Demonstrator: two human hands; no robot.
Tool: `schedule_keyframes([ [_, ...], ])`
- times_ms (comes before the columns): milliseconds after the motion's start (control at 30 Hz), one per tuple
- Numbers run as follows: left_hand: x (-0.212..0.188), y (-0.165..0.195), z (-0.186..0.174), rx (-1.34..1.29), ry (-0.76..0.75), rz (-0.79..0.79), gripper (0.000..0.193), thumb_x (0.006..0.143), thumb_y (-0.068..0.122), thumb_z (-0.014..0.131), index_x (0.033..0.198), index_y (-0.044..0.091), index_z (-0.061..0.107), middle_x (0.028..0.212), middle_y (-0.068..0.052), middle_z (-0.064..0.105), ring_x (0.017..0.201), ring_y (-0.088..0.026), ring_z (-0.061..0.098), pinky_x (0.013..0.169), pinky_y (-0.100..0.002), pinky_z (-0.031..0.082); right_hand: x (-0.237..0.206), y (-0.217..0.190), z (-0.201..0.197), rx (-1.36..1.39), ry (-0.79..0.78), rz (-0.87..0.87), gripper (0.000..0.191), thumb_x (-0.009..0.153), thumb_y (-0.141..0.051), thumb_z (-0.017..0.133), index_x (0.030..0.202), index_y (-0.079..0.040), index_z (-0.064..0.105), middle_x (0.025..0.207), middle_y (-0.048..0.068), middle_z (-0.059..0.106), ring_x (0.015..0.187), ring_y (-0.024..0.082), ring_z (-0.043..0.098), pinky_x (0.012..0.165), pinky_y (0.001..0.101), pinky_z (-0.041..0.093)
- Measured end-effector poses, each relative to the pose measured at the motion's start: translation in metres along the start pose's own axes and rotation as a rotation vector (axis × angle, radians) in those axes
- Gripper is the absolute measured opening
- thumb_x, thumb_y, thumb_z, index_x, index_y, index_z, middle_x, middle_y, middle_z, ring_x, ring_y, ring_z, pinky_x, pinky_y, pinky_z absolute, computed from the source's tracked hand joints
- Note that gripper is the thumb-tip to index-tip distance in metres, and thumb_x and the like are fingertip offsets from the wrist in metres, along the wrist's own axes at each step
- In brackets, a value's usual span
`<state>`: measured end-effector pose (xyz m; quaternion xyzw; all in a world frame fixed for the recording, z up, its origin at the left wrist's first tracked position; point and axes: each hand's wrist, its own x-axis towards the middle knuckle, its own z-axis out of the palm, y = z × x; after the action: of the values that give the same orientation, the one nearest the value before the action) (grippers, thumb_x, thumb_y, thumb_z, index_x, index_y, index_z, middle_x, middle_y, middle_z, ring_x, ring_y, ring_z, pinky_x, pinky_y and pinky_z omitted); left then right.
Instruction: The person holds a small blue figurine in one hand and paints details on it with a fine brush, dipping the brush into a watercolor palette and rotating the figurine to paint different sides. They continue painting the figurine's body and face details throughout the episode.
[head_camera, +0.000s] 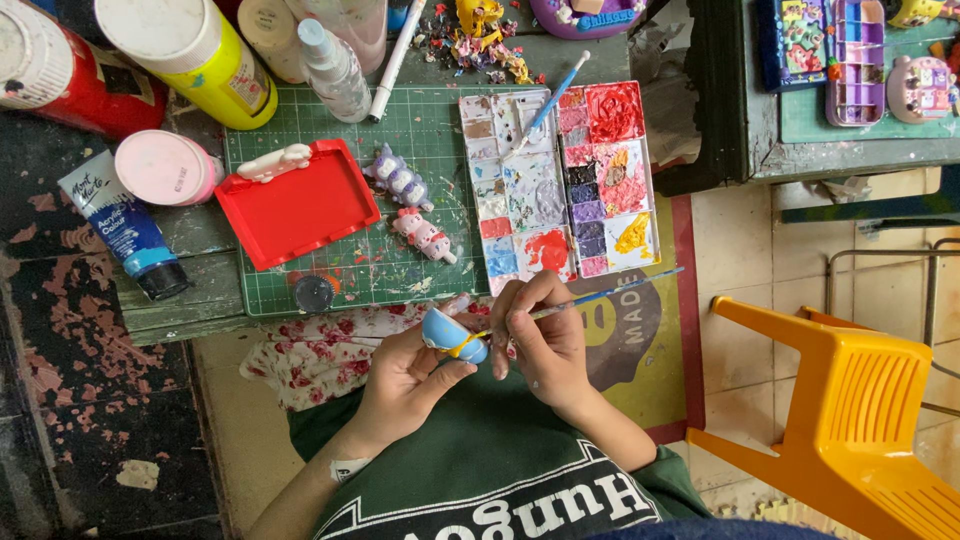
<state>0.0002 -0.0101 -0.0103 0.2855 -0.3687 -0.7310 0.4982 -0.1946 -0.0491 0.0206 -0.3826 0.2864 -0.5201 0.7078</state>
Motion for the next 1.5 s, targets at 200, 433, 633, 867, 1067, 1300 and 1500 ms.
schedule_keyframes([
  [200,0.001,0.000,0.000,-0.030,0.014,-0.013,0.050,0.098,-0.007,0.066,0.146,-0.004,0.050,0.141,-0.017,0.061,0.125,-0.017,0.062,0.111,-0.035,0.051,0.001,0.000,0.000,-0.006,0.010,0.009,0.012,0.111,-0.011,0.052,0.107,-0.005,0.042,0.094,0.015,0.056,0.063,0.016,0.057,0.053,0.0268,0.051],
  [433,0.002,0.005,0.001,-0.029,0.022,-0.043,0.057,0.097,-0.004,0.066,0.150,-0.002,0.044,0.140,-0.014,0.062,0.123,-0.014,0.061,0.108,-0.032,0.050,0.003,0.000,0.000,-0.002,0.036,0.004,0.011,0.111,-0.010,0.050,0.107,-0.005,0.042,0.095,0.015,0.055,0.062,0.017,0.056,0.052,0.0277,0.051],
  [633,-0.002,-0.004,0.000,-0.030,0.010,-0.004,0.051,0.101,-0.003,0.067,0.148,-0.005,0.049,0.131,-0.014,0.065,0.120,-0.015,0.064,0.109,-0.033,0.052,0.001,0.003,-0.001,0.072,0.111,-0.024,0.009,0.112,-0.011,0.048,0.109,-0.007,0.041,0.092,0.013,0.052,0.058,0.017,0.053,0.051,0.0272,0.050],
  [867,0.001,0.000,-0.002,0.108,0.040,0.049,0.039,0.101,0.000,0.071,0.137,-0.008,0.057,0.126,-0.013,0.067,0.119,-0.017,0.066,0.108,-0.035,0.054,-0.001,0.007,-0.006,0.129,0.202,-0.124,0.006,0.115,-0.013,0.044,0.112,-0.008,0.042,0.090,0.009,0.050,0.058,0.016,0.049,0.053,0.0289,0.049],
  [1067,0.012,0.026,0.002,0.558,0.244,0.150,0.053,0.093,0.005,0.074,0.141,-0.006,0.054,0.117,-0.011,0.068,0.100,-0.014,0.072,0.085,-0.029,0.060,0.006,0.002,-0.016,-0.002,0.316,-0.223,0.003,0.114,-0.010,0.047,0.113,-0.008,0.044,0.095,0.009,0.053,0.069,0.015,0.053,0.059,0.0292,0.050],
  [1300,0.017,0.045,0.003,0.862,0.367,0.216,0.041,0.083,0.009,0.085,0.118,0.001,0.068,0.097,-0.004,0.071,0.071,-0.009,0.065,0.064,-0.025,0.053,0.015,-0.002,-0.021,-0.192,0.302,-0.165,0.010,0.107,0.000,0.050,0.114,-0.006,0.045,0.100,0.012,0.058,0.078,0.018,0.058,0.065,0.0316,0.053],
  [1500,0.018,0.042,0.005,0.883,0.444,0.268,0.035,0.079,0.008,0.088,0.107,0.001,0.067,0.094,-0.005,0.071,0.072,-0.009,0.068,0.064,-0.024,0.055,0.006,0.016,-0.012,-0.042,0.152,-0.110,0.005,0.111,-0.006,0.050,0.112,-0.005,0.045,0.092,0.015,0.059,0.076,0.020,0.062,0.068,0.0337,0.055],
])
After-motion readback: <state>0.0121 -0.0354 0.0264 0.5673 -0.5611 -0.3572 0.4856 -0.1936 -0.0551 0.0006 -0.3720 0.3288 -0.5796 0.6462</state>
